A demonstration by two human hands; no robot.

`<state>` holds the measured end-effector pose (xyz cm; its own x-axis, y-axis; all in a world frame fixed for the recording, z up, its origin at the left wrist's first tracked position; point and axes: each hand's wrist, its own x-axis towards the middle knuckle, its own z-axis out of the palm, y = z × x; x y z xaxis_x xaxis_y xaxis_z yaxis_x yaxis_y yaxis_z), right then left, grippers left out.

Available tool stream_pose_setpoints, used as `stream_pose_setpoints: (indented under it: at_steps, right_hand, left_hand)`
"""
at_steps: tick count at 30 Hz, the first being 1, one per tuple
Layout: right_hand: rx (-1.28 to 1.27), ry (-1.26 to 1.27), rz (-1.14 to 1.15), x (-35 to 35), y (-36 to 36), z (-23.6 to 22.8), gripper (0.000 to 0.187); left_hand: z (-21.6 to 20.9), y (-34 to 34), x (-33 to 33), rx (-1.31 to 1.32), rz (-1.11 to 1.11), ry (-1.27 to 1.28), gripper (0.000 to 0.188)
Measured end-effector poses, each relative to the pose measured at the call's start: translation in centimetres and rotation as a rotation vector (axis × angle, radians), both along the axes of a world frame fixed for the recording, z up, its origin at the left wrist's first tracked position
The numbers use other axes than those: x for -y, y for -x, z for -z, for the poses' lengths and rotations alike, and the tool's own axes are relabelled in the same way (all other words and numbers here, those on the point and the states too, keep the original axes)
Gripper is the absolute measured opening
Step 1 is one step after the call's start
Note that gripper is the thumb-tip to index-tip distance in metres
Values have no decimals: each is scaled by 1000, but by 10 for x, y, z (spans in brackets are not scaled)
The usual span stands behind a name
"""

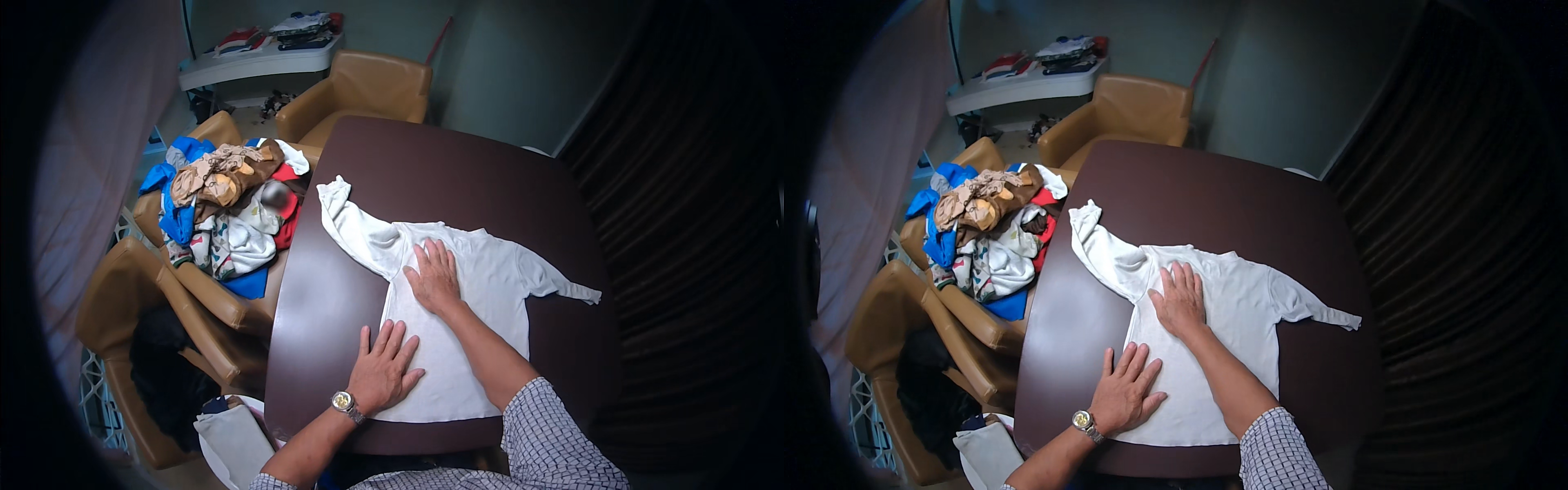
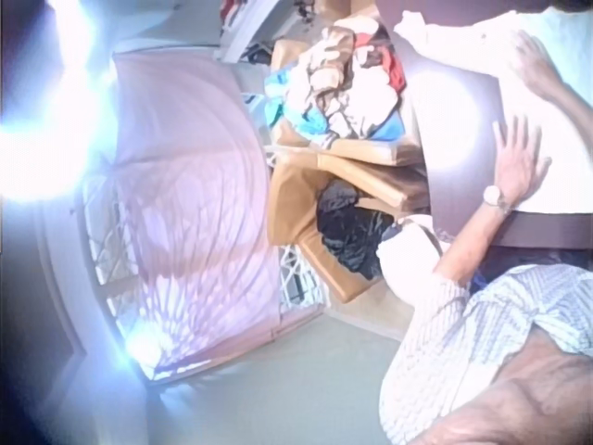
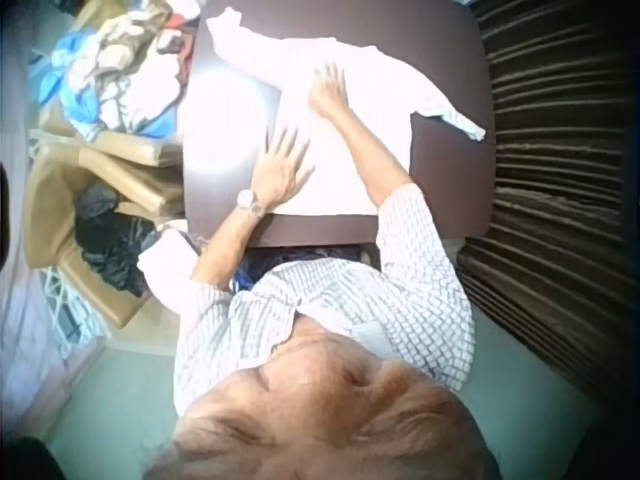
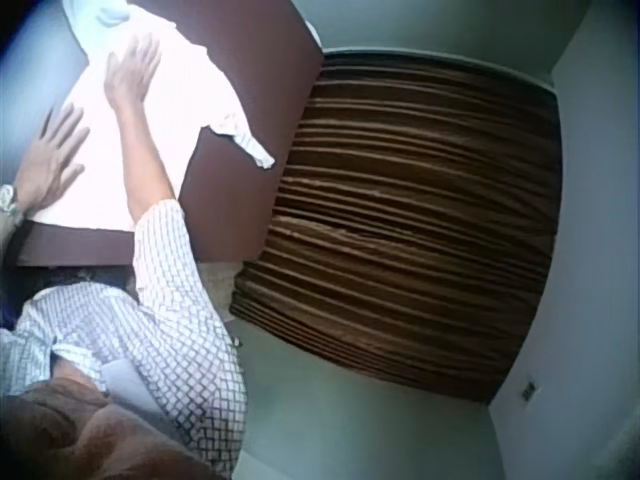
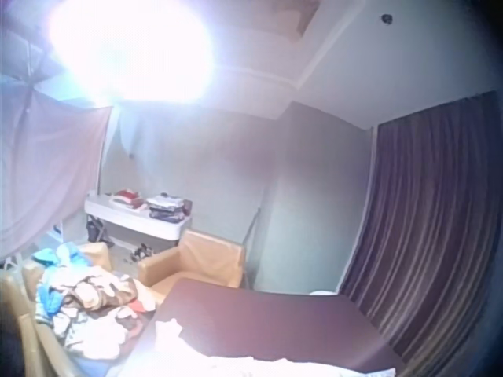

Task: The person folds a pair of patterned pants and two long-sleeved shirts on a table. The person smooths each garment, folds the sides and ends, and places the folded items into a white laundry basket. The person repeats this process for each garment.

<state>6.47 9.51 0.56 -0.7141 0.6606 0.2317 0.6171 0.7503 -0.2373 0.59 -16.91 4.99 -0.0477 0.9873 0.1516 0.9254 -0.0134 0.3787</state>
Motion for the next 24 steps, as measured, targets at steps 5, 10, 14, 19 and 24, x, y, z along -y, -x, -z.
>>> stream_pose_setpoints:
  at_steps: [5, 10, 14, 19, 24]
  right_hand:
    - [17, 3, 16, -23, 6, -3, 70]
    - [-11, 12, -29, -49, 0, -10, 69]
    - [-141, -42, -29, -52, -22, 0, 66]
    - [-25, -68, 200, -53, -66, 3, 68]
    - [12, -20, 194, -84, -79, -3, 73]
  left_hand:
    - [1, 1, 0, 10, -6, 24, 70]
    - [-1, 2, -3, -2, 1, 25, 70]
    - [0, 1, -5, 4, -4, 20, 69]
    - [1, 1, -3, 1, -8, 37, 69]
    - [-1, 1, -3, 3, -10, 57, 71]
